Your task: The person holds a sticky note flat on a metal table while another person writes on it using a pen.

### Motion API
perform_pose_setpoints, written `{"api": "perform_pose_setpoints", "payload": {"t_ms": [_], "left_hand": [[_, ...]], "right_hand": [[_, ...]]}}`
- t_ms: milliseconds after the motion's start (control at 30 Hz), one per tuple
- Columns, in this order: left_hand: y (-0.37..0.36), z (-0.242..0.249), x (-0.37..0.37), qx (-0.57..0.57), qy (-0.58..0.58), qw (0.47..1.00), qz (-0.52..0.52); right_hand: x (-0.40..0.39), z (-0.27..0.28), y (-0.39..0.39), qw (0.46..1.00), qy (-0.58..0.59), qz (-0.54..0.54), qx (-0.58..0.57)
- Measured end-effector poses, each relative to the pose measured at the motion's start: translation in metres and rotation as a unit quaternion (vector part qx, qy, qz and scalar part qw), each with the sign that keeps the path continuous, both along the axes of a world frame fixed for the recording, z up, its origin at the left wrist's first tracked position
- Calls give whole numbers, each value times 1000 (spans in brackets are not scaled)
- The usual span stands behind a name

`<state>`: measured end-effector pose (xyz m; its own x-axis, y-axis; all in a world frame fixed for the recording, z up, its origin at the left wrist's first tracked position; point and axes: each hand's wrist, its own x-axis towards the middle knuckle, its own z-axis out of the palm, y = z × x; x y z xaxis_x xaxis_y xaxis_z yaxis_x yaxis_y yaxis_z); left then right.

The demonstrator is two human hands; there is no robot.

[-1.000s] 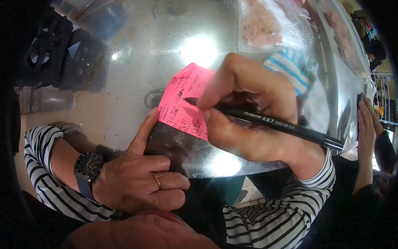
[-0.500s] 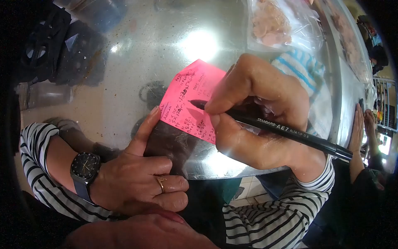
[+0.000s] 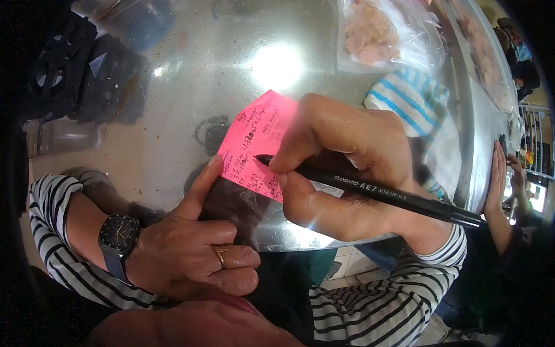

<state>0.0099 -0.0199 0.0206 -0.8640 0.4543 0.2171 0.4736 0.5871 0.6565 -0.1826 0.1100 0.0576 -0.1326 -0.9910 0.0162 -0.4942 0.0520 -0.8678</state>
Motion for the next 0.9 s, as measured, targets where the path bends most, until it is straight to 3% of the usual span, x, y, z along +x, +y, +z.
{"api": "perform_pose_setpoints", "payload": {"t_ms": [200,300,400,467,567,900], "left_hand": [[1,-1,1,7,5,1000,12],[0,1,0,1,-8,1000,7],[0,1,1,-4,-4,1000,8],[-1,3,1,-24,-4,1000,5],[0,2,1,-2,-11,1000,7],[0,-2,0,-7,-1,1000,14]], "right_hand": [[-3,-2,1,999,32,33,-20],[-1,-1,1,1000,-16,11,-14],[6,-4,-2,996,-63,-43,-49],[17,-2,-8,976,-155,-133,-72],[7,-1,-4,994,-71,-74,-40],[-1,-2,-2,999,-26,-18,-26]]}}
